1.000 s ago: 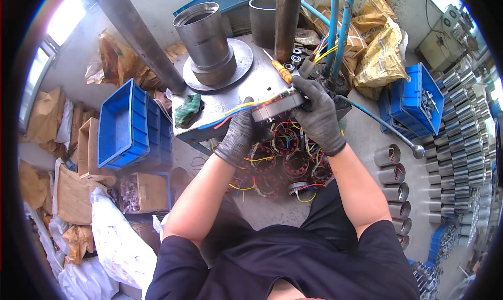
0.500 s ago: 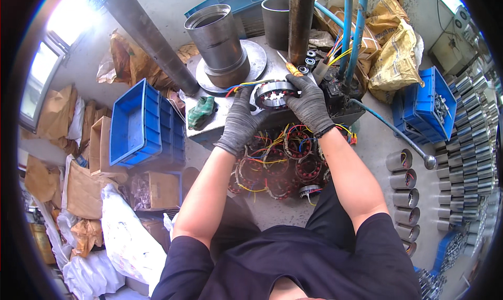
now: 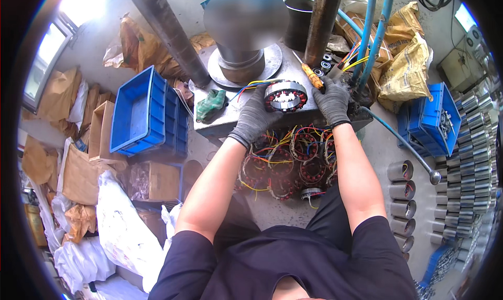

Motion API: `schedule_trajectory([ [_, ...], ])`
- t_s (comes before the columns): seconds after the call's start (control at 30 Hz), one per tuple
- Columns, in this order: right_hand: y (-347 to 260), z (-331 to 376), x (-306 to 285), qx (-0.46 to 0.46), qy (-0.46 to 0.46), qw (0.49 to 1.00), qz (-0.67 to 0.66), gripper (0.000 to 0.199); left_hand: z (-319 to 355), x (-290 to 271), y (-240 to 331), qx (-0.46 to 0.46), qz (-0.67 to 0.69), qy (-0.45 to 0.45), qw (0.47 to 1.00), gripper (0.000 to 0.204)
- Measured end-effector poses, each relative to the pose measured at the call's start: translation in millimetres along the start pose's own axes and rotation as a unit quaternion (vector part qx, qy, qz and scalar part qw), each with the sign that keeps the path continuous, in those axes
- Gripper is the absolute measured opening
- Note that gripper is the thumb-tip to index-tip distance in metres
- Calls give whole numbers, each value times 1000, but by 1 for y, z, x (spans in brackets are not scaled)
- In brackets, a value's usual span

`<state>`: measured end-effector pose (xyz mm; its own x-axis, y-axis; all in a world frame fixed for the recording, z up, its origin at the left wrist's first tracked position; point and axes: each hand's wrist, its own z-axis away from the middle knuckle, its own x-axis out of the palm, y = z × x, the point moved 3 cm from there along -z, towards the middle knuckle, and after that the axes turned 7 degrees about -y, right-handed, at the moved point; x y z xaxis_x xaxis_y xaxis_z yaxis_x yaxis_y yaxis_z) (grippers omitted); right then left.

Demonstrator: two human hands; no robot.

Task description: Assembling electric motor stators and housings using an industrial press machine.

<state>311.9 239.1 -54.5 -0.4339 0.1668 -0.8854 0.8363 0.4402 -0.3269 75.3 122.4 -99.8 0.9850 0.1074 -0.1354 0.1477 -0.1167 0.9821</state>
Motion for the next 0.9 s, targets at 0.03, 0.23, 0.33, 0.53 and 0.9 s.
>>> schedule_trajectory([
  [0.03,1,-1,1,-4,-2,1000,2,55,1,2,7,3,-52,8,999,85],
  [0.23,6,-3,1,20,60,998,-22,52,15,14,58,9,-220,45,974,81],
  [0.33,24,-14,-15,-40,177,935,-306,46,19,20,81,18,-244,46,969,77],
  [0.53,-20,13,-94,-23,127,551,-825,24,22,14,58,5,-264,51,963,77],
  [0.9,-101,31,-82,-159,59,578,-798,41,8,11,42,-45,-263,-5,964,76],
])
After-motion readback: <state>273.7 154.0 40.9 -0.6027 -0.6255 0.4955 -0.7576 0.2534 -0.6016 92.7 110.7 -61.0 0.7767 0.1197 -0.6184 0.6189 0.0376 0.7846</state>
